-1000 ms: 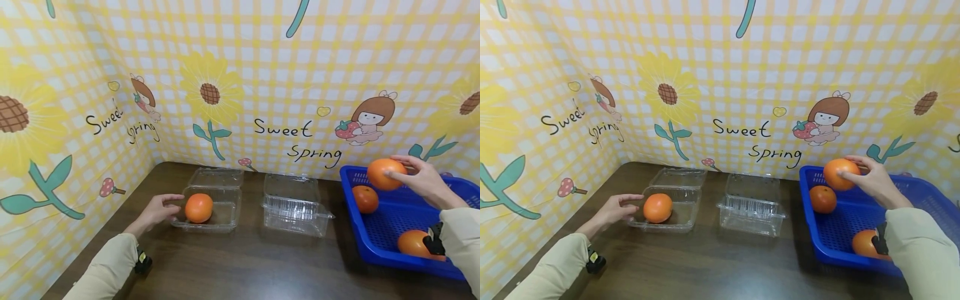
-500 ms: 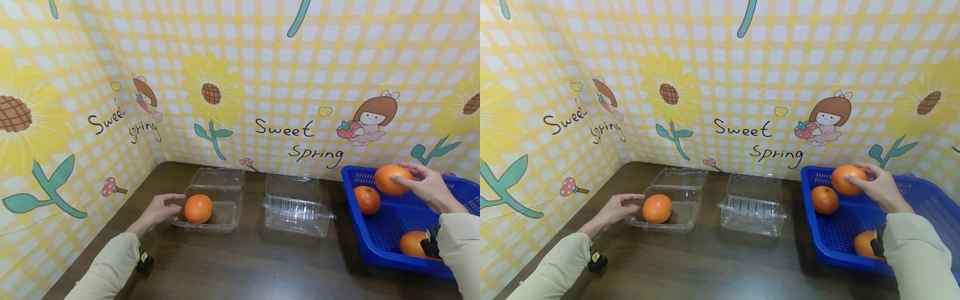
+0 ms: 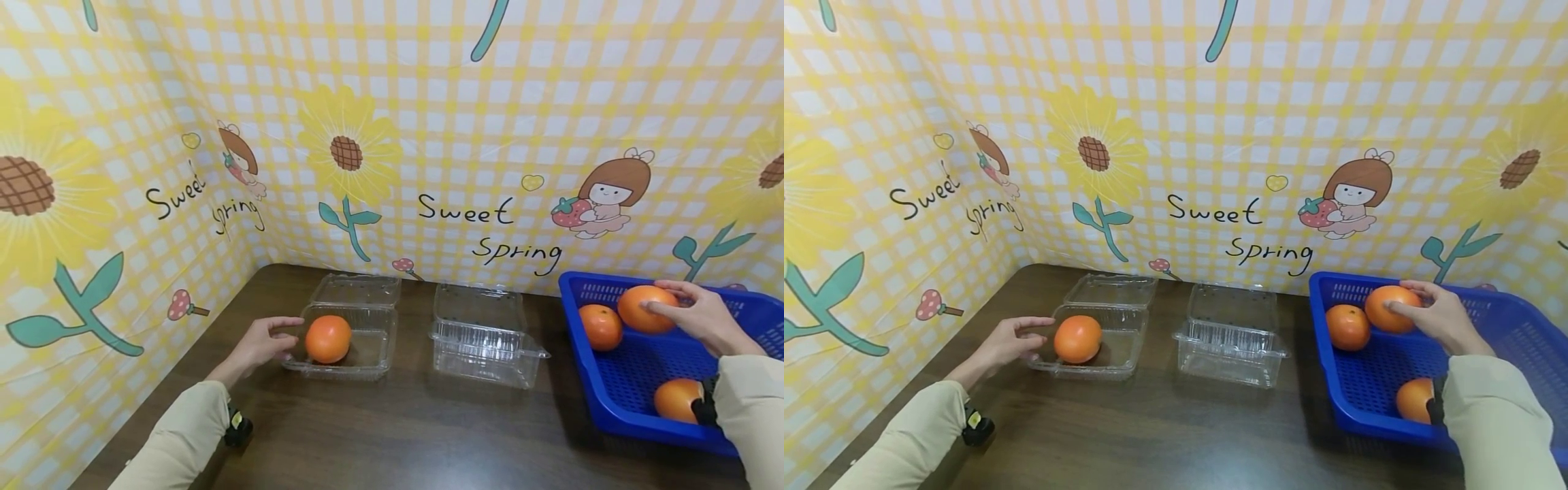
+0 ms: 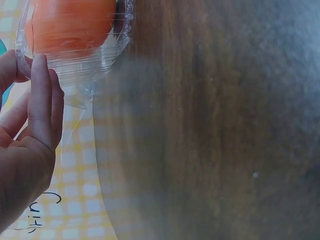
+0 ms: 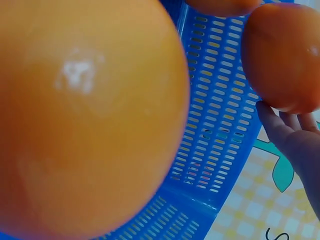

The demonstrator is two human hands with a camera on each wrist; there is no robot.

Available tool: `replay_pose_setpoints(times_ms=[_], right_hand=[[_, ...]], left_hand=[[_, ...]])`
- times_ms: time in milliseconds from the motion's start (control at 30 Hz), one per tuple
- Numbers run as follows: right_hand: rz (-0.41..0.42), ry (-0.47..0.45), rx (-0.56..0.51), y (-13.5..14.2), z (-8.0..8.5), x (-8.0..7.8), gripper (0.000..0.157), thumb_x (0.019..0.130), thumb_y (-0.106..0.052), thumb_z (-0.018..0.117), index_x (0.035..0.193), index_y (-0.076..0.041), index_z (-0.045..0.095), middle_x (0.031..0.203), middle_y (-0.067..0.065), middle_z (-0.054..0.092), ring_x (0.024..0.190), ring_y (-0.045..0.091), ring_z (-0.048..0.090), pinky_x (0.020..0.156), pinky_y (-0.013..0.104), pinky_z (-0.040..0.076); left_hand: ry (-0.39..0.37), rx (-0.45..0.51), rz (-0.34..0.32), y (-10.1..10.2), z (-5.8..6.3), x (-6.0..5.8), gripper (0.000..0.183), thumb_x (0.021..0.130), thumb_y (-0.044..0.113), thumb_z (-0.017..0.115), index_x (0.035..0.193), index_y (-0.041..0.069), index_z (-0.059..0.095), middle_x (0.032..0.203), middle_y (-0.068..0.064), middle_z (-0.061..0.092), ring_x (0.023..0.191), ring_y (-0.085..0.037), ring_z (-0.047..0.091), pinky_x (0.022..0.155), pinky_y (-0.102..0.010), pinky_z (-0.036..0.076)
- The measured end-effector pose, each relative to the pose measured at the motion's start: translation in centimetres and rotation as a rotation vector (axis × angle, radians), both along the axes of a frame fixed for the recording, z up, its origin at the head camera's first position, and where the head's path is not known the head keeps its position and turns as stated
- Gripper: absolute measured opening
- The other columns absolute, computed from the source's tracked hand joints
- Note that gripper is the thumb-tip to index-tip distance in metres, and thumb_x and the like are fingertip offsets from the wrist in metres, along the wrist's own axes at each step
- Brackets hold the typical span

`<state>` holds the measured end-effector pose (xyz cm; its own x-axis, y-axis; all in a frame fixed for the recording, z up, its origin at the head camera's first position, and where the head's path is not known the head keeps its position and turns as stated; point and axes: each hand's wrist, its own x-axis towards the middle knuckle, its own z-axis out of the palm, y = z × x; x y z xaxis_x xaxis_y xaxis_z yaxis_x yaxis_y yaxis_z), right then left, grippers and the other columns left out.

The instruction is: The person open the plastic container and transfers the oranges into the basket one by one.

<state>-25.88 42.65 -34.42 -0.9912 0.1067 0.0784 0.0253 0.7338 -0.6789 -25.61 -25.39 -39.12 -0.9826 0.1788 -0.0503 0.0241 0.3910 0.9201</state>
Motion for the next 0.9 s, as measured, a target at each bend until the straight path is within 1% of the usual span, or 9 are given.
replay_pose_setpoints(times_ms=[167, 233, 333, 433, 467, 567, 700, 767, 900], right_hand=[[0.078, -0.047, 0.017, -0.6, 0.8, 0.9, 0.071, 0.086, -0.039, 0.053, 0.132, 0.01, 0.028, 0.119, 0.037, 0.036, 0.095, 0.036, 0.044, 0.063, 0.03, 0.043], [0.038, -0.055, 0.02, -1.2, 1.1, 1.3, 0.069, 0.085, -0.039, 0.054, 0.132, 0.005, 0.031, 0.117, 0.032, 0.041, 0.093, 0.032, 0.046, 0.063, 0.032, 0.043], [0.05, -0.072, -0.004, -1.8, 1.5, 1.9, 0.071, 0.086, -0.039, 0.053, 0.133, 0.008, 0.028, 0.118, 0.035, 0.038, 0.1, 0.041, 0.04, 0.069, 0.041, 0.04], [0.04, -0.07, 0.016, -1.9, 1.4, 2.0, 0.07, 0.086, -0.038, 0.053, 0.132, 0.008, 0.029, 0.118, 0.035, 0.039, 0.101, 0.042, 0.04, 0.069, 0.04, 0.041], [0.087, -0.078, 0.006, -1.5, 1.3, 2.0, 0.073, 0.088, -0.037, 0.051, 0.131, 0.014, 0.023, 0.121, 0.04, 0.03, 0.102, 0.048, 0.035, 0.07, 0.041, 0.041], [0.024, -0.074, 0.053, 1.0, -1.2, 0.0, 0.075, 0.085, -0.044, 0.053, 0.134, 0.006, 0.027, 0.123, 0.036, 0.032, 0.102, 0.044, 0.037, 0.064, 0.04, 0.044], [-0.027, -0.023, 0.08, 6.1, -6.5, -3.7, 0.082, 0.078, -0.054, 0.055, 0.137, -0.005, 0.028, 0.126, 0.032, 0.033, 0.105, 0.042, 0.036, 0.065, 0.048, 0.041], [-0.026, -0.008, 0.091, 7.6, -8.1, -4.5, 0.082, 0.077, -0.055, 0.056, 0.139, -0.009, 0.027, 0.126, 0.031, 0.034, 0.106, 0.043, 0.035, 0.067, 0.047, 0.041], [-0.009, -0.054, 0.062, 6.0, -6.3, -3.0, 0.077, 0.08, -0.049, 0.057, 0.138, -0.009, 0.029, 0.126, 0.031, 0.034, 0.104, 0.04, 0.039, 0.067, 0.046, 0.043]], left_hand=[[0.009, 0.002, 0.001, 0.1, 0.0, 0.1, 0.043, 0.082, -0.005, 0.053, 0.123, -0.012, 0.043, 0.097, -0.026, 0.06, 0.076, -0.03, 0.06, 0.058, -0.03, 0.052], [0.01, 0.003, 0.004, 0.1, 0.0, 0.1, 0.043, 0.082, -0.005, 0.053, 0.123, -0.012, 0.043, 0.095, -0.024, 0.06, 0.075, -0.03, 0.061, 0.058, -0.03, 0.052], [0.008, 0.0, 0.006, 0.1, 0.1, 0.1, 0.043, 0.082, -0.005, 0.054, 0.123, -0.012, 0.043, 0.094, -0.022, 0.061, 0.073, -0.029, 0.061, 0.058, -0.03, 0.052], [0.005, -0.002, 0.01, 0.2, 0.1, 0.1, 0.042, 0.083, -0.004, 0.055, 0.123, -0.011, 0.044, 0.097, -0.023, 0.06, 0.074, -0.028, 0.061, 0.059, -0.03, 0.052], [0.004, -0.001, 0.011, 0.2, 0.1, 0.2, 0.042, 0.083, -0.003, 0.055, 0.123, -0.011, 0.044, 0.099, -0.024, 0.06, 0.075, -0.028, 0.061, 0.059, -0.03, 0.052], [0.005, -0.003, 0.016, 0.1, 0.1, 0.2, 0.042, 0.083, -0.003, 0.055, 0.123, -0.01, 0.045, 0.104, -0.026, 0.057, 0.079, -0.028, 0.06, 0.061, -0.03, 0.052], [0.003, -0.006, 0.02, 0.1, 0.1, 0.2, 0.042, 0.083, -0.002, 0.056, 0.123, -0.01, 0.045, 0.106, -0.028, 0.056, 0.08, -0.03, 0.06, 0.061, -0.031, 0.052], [0.001, -0.007, 0.021, 0.1, 0.1, 0.2, 0.042, 0.083, -0.002, 0.056, 0.123, -0.01, 0.045, 0.105, -0.027, 0.056, 0.08, -0.031, 0.06, 0.061, -0.031, 0.052], [0.003, -0.009, 0.022, 0.2, 0.1, 0.2, 0.042, 0.083, -0.002, 0.056, 0.123, -0.01, 0.045, 0.104, -0.027, 0.057, 0.078, -0.03, 0.06, 0.06, -0.031, 0.052]])
